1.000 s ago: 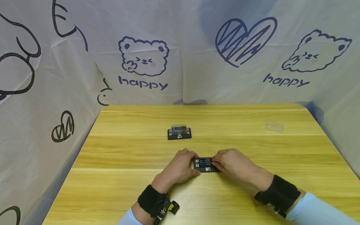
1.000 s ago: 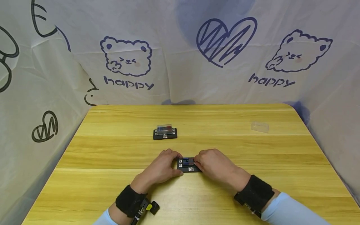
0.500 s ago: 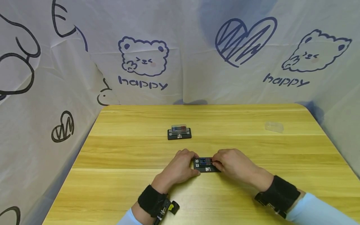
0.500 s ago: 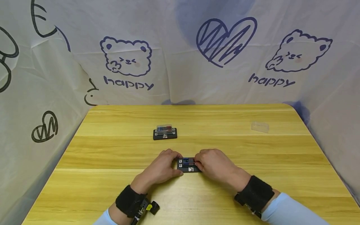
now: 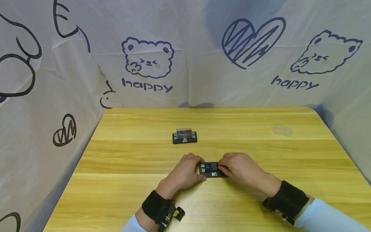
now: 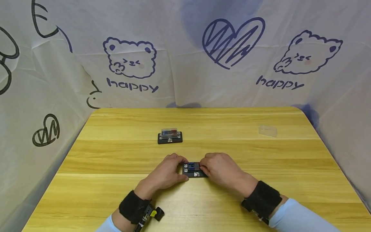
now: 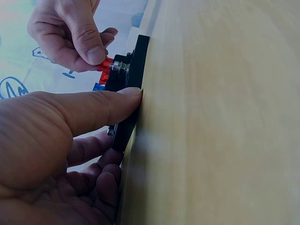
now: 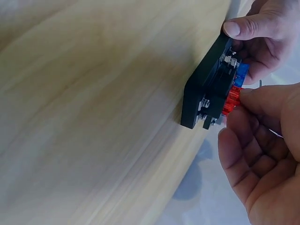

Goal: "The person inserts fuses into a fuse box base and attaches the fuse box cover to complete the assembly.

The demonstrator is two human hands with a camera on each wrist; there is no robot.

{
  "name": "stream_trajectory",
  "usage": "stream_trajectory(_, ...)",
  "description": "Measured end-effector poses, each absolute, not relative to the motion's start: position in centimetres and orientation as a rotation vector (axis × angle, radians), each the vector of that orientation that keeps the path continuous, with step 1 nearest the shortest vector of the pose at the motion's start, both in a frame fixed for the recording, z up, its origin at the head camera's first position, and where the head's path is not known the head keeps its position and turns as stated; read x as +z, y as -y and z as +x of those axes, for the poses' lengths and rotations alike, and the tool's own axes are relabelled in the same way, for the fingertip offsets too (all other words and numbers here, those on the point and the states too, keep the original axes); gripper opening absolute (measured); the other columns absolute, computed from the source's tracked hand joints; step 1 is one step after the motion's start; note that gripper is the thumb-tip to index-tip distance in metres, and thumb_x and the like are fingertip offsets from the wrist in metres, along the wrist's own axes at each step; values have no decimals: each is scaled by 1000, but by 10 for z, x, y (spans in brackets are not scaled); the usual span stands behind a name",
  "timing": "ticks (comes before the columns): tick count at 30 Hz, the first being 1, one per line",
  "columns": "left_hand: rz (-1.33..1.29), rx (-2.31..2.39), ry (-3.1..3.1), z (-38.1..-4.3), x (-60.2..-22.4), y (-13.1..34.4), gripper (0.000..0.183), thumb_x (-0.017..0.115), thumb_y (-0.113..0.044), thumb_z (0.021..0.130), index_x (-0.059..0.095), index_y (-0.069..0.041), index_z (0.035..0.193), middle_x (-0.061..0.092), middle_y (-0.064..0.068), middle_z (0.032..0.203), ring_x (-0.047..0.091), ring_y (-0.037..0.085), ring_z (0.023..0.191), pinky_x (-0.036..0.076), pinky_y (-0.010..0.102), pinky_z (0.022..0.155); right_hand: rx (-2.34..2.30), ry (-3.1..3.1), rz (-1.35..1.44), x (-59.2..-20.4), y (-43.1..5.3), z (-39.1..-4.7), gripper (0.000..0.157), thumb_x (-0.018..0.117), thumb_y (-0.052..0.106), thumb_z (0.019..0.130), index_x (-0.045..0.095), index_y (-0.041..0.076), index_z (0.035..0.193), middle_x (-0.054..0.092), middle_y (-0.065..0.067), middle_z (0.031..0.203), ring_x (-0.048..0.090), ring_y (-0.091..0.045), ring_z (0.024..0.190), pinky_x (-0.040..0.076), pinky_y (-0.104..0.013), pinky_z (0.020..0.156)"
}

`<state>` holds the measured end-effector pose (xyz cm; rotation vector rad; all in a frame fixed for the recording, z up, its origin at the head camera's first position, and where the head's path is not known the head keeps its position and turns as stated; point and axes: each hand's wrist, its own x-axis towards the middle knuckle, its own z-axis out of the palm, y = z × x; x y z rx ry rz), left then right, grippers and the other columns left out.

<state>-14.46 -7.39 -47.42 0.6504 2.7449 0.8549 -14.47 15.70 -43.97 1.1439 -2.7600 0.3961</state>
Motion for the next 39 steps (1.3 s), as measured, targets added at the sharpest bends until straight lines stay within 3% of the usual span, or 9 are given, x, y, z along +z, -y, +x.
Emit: stream_trajectory(39, 648, 861, -2733, -145, -474, 74, 52, 81, -35, 74, 62, -15, 118, 56, -1, 103, 47, 17, 94, 44, 33, 83, 405, 2792, 1097, -447, -159, -145, 8, 72, 18, 86, 72, 13, 92, 65, 4, 83, 59, -6, 72, 53, -30, 64)
